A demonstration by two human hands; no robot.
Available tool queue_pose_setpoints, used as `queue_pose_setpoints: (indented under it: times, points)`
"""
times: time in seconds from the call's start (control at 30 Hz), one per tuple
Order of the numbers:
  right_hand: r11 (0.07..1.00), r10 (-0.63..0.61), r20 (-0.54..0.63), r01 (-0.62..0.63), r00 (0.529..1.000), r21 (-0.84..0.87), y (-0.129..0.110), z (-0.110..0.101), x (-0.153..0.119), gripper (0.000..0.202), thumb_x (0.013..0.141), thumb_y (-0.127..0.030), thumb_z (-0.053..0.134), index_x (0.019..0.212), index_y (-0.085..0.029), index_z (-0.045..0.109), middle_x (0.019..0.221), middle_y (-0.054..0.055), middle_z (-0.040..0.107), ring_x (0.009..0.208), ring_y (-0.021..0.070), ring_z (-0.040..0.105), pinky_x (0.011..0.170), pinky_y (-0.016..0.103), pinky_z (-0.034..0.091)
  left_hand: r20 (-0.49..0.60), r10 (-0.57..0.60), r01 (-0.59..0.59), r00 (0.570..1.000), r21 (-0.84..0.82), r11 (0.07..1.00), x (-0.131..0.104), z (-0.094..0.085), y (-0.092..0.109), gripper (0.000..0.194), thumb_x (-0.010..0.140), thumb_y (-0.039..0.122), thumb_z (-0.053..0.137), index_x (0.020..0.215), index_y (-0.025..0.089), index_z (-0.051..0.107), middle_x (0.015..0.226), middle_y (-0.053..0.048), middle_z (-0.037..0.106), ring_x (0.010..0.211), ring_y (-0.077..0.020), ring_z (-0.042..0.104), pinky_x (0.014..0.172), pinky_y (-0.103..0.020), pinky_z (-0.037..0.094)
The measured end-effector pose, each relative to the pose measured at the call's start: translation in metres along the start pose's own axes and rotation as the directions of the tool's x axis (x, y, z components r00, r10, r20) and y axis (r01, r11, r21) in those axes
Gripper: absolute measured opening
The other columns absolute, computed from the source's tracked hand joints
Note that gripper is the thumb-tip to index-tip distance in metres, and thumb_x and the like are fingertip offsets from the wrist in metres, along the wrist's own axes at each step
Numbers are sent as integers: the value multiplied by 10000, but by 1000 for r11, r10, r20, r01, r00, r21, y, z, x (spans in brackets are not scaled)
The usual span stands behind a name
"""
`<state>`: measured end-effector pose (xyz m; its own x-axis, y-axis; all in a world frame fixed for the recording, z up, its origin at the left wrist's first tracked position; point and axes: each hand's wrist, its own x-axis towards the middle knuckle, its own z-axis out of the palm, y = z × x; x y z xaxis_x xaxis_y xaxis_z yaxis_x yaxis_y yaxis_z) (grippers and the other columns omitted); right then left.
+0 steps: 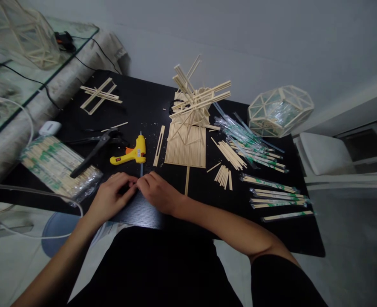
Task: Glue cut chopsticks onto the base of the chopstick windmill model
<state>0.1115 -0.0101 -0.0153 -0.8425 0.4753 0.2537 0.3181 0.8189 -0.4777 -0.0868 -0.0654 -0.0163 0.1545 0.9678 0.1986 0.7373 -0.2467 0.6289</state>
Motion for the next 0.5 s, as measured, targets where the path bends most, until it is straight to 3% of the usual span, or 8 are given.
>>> queue_pose_setpoints:
  times: [0.1,0.2,0.27,0.3,0.37,0.4,0.5]
  points:
    - [998,62,-115,-60,991,16,15,-14,-7,295,1052,-31,359,947,-201,576,941,61,669,915,191,612,875,308,528,3,-14,14,1000,-10,1000,0,-1,0,201,1018,337,555,954,225,709,784,-7,635,772,-193,613,764,-345,470]
    - [971,226,-341,-239,912,5,53,-61,-24,197,1056,-110,406,981,-226,546,955,50,674,918,190,652,846,315,538,-6,-11,11,1000,-10,1000,0,-2,-1,206,1016,368,567,958,237,715,778,0,639,761,-190,622,750,-337,481]
    - [934,304,-473,-356,827,-21,89,-110,-43,117,1054,-173,429,1019,-224,529,992,80,678,933,221,656,851,368,535,-17,7,-7,1000,-11,1000,0,-1,-3,200,1012,385,580,965,244,714,774,7,643,741,-186,628,728,-330,486]
    - [905,337,-552,-424,763,-33,107,-137,-55,99,1041,-186,438,1011,-231,522,993,84,682,928,231,657,862,392,529,-30,19,-20,999,-13,1000,0,-1,-4,201,1011,395,583,969,249,715,770,10,642,732,-185,629,720,-329,490]
    - [781,386,-740,-622,551,-56,140,-189,-81,61,994,-201,477,978,-248,512,978,82,694,902,227,669,883,400,526,-46,40,-41,998,-16,999,0,0,-6,194,1007,407,594,978,259,716,773,14,643,729,-184,637,715,-327,499]
    - [716,380,-790,-694,481,-78,154,-212,-93,43,977,-215,488,971,-253,506,988,96,697,900,224,669,889,395,524,-53,48,-48,997,-14,999,0,0,-7,185,1004,409,601,983,266,716,775,16,643,728,-183,641,712,-325,503]
    - [644,368,-829,-758,421,-99,185,-255,-117,45,945,-220,487,978,-248,497,990,133,688,916,254,661,932,444,494,-76,53,-53,996,-4,999,0,1,-8,171,994,414,610,987,282,717,773,19,645,716,-182,646,698,-319,512]
